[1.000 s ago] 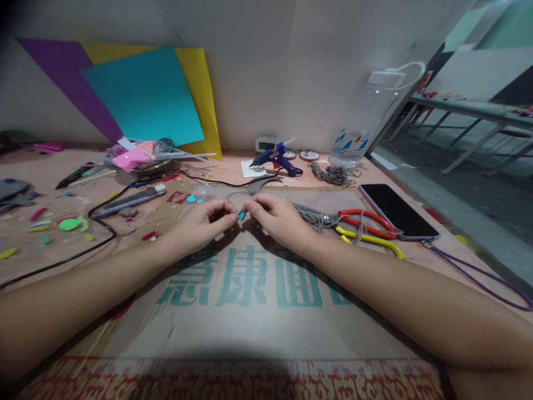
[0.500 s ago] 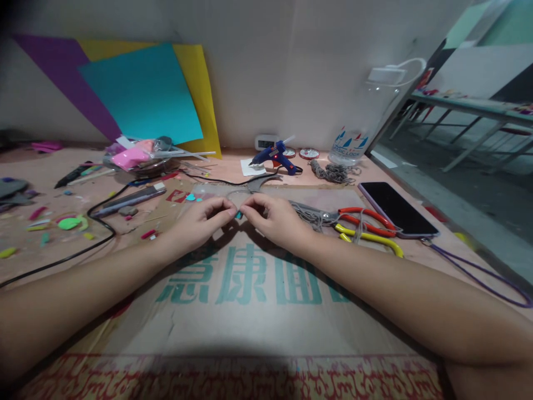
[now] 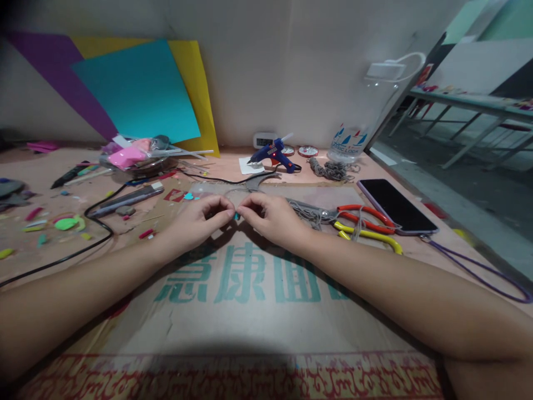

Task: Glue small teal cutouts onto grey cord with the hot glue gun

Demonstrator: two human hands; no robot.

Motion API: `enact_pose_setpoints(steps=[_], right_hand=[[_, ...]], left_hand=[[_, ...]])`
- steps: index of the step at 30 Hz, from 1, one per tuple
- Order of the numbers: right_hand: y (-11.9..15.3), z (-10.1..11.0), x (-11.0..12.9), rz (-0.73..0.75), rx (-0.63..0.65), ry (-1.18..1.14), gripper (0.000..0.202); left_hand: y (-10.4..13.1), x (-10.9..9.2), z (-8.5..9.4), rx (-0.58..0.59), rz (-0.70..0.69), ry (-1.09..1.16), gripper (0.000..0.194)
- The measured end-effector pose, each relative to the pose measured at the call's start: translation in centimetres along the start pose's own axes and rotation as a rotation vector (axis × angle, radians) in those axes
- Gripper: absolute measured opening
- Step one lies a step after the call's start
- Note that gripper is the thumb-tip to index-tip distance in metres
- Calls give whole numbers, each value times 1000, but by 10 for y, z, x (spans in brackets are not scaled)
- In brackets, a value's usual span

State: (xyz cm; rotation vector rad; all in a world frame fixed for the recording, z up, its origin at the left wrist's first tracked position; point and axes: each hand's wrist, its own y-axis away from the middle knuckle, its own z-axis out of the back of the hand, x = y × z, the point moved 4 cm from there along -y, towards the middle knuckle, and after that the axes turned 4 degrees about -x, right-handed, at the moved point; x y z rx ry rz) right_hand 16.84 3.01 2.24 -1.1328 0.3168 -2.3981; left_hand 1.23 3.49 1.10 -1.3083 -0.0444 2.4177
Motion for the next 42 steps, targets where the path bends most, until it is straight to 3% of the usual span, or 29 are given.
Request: enact_pose_setpoints(steps=[13, 23, 30, 36, 42], right_hand=[[0, -1, 3, 4, 49, 10, 17], [-2, 0, -6, -52, -23, -42, 23], [-2, 2, -3, -39, -33, -62, 20], [-2, 1, -9, -77, -15, -133, 33], [-3, 0, -7, -97, -4, -99, 19]], left_hand=[[1, -1, 1, 24, -45, -84, 18], [0, 0, 1, 4, -76, 6, 32], [0, 0, 0, -16, -93, -48, 22], [-1, -2, 1, -6, -107, -57, 20], [-2, -1, 0, -6, -119, -35, 18]])
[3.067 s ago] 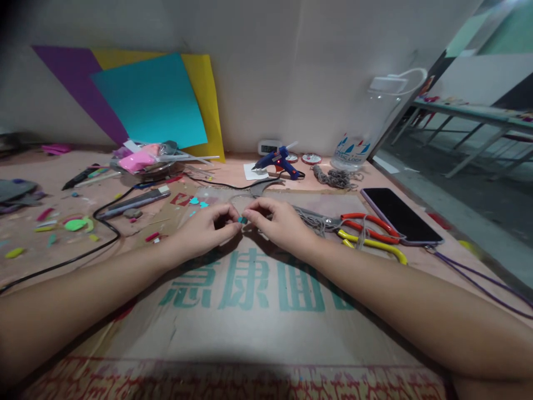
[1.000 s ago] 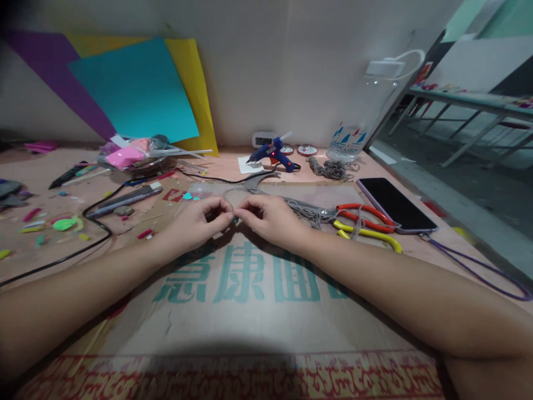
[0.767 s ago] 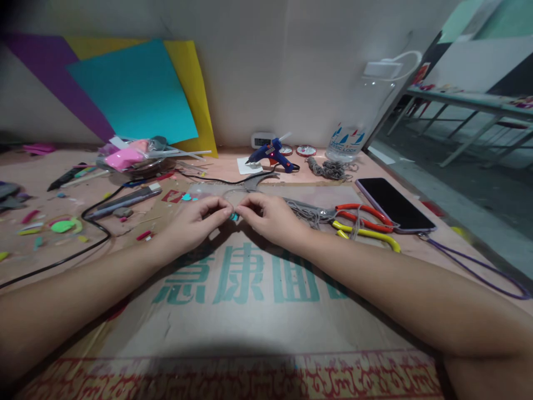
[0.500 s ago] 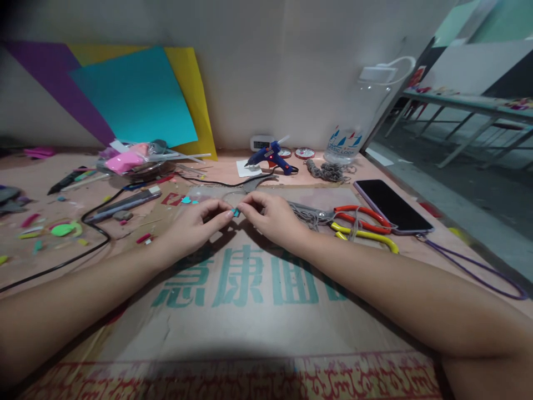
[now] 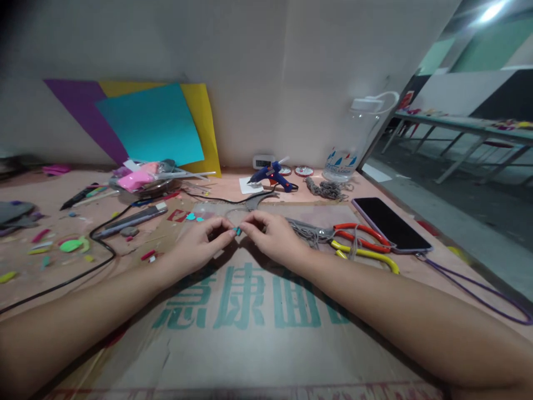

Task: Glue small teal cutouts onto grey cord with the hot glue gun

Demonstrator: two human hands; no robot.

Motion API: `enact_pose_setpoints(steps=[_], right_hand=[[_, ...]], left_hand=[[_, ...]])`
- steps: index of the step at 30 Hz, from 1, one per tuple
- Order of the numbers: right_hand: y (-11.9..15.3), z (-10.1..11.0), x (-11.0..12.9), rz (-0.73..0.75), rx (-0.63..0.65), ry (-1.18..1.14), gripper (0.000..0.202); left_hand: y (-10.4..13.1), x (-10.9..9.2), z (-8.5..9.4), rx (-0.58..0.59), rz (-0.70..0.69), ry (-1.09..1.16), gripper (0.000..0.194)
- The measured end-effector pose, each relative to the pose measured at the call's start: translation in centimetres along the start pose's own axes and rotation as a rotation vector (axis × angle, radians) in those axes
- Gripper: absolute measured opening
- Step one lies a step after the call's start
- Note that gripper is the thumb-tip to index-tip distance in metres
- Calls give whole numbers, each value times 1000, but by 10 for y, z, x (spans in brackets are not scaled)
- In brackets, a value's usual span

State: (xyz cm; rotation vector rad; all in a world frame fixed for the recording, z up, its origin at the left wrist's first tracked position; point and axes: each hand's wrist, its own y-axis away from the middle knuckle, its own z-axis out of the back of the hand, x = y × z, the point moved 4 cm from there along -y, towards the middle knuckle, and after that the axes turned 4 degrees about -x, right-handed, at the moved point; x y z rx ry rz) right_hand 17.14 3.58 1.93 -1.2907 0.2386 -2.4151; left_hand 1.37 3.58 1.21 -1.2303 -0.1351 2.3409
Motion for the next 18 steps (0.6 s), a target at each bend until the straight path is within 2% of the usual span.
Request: enact_pose_setpoints(steps=[18], right_hand=[[0, -2, 4, 8, 60, 11, 21]], left_hand=[[-2, 6, -5, -1, 44, 54, 18]])
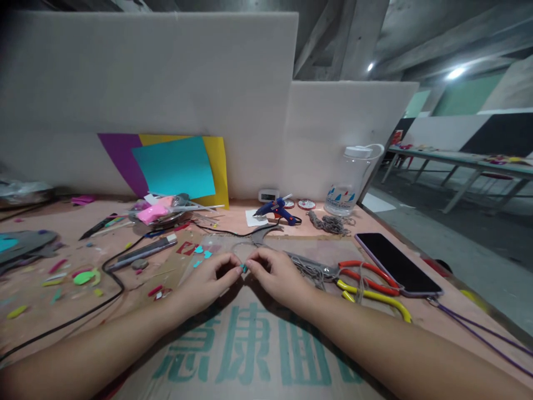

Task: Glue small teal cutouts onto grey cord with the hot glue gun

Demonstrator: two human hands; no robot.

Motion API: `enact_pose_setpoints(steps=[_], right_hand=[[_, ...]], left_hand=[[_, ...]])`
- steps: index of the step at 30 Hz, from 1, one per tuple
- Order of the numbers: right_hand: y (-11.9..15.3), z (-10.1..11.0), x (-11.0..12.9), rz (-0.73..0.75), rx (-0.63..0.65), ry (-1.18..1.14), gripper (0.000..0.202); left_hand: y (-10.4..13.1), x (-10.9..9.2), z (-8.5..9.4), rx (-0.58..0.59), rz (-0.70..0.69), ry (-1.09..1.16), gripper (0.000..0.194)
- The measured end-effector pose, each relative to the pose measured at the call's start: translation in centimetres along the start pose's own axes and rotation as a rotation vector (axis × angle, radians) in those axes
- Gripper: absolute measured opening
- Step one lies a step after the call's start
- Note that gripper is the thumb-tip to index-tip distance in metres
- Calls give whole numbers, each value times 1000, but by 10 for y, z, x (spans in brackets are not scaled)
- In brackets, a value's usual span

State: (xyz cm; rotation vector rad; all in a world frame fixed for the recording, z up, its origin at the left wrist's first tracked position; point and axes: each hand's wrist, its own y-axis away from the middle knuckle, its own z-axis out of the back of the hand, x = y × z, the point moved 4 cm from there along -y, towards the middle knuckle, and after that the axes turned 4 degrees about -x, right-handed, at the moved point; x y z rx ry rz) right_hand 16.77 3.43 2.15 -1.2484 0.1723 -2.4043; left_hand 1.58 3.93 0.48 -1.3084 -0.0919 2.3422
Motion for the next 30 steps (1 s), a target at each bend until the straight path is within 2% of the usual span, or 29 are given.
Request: enact_pose_setpoints(steps=[9, 19, 30], right_hand=[[0, 0, 1, 45, -3, 28, 20], [1, 1, 2, 37, 16, 20, 26], [1, 1, 3, 49, 29, 46, 24]], left_hand=[[0, -2, 1, 7, -7, 17, 16], [-1, -4, 0, 8, -19, 31, 18], [1, -7, 2, 4, -15, -7, 20]])
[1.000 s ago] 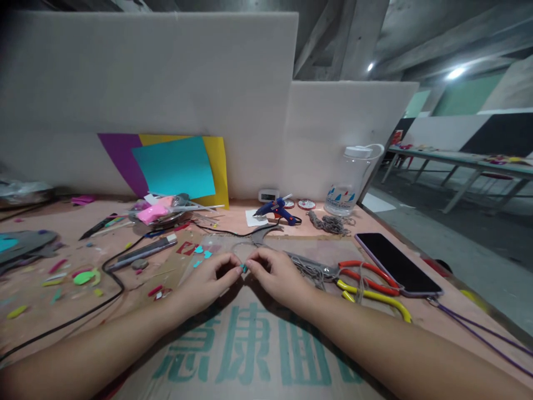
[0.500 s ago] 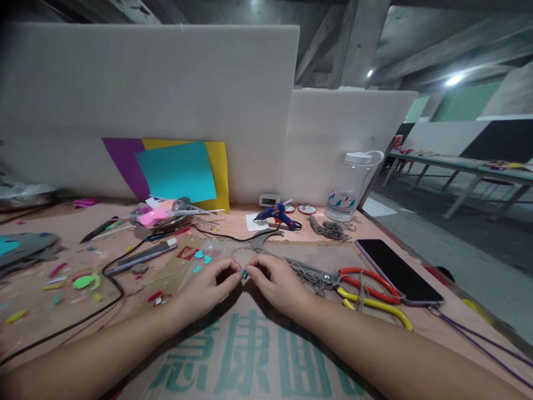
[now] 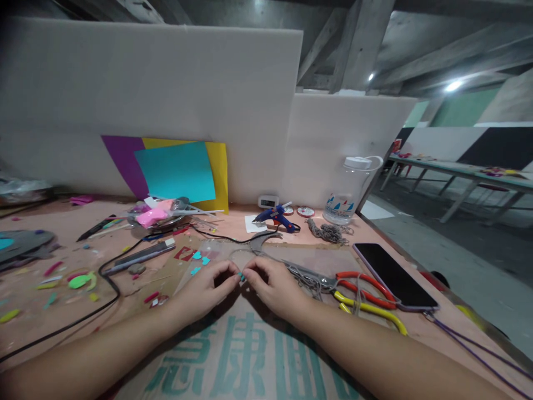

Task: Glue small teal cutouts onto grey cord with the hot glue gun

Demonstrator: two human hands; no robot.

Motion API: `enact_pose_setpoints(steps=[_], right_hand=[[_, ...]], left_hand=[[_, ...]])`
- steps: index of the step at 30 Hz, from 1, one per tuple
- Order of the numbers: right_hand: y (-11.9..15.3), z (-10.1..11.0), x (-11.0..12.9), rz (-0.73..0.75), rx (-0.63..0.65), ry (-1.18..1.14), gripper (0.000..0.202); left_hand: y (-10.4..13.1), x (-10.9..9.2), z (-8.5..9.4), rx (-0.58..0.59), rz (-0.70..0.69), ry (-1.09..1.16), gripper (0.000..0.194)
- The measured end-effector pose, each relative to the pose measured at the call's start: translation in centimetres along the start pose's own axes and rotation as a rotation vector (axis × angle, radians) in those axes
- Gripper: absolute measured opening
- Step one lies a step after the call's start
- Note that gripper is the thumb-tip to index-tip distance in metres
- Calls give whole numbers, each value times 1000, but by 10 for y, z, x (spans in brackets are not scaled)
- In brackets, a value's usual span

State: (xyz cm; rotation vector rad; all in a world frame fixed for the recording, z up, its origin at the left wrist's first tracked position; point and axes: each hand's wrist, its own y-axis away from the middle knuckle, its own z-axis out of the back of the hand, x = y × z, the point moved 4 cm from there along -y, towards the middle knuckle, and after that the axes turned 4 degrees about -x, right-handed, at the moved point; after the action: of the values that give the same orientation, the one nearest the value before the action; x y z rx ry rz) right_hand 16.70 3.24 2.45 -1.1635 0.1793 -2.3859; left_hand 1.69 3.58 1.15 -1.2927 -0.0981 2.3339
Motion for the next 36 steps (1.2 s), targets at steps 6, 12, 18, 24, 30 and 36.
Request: enact_pose_setpoints(steps=[6, 12, 18, 24, 30, 36], right_hand=[[1, 0, -1, -10, 27, -25, 22], [1, 1, 0, 14, 7, -6, 20], [0, 0, 1, 6, 10, -2, 19], [1, 0, 0, 13, 7, -11, 21], [0, 0, 0, 24, 3, 2, 21], [0, 0, 1, 18, 3, 3, 21]], left_hand=[[-1, 3, -1, 18, -9, -1, 20], [-1, 4, -3, 23, 2, -16, 20], [-1, 4, -2, 19, -10, -24, 20], [-2, 8, -3, 8, -35, -7, 19], [-2, 8, -4, 10, -10, -2, 20], [-1, 8, -4, 8, -31, -12, 19]])
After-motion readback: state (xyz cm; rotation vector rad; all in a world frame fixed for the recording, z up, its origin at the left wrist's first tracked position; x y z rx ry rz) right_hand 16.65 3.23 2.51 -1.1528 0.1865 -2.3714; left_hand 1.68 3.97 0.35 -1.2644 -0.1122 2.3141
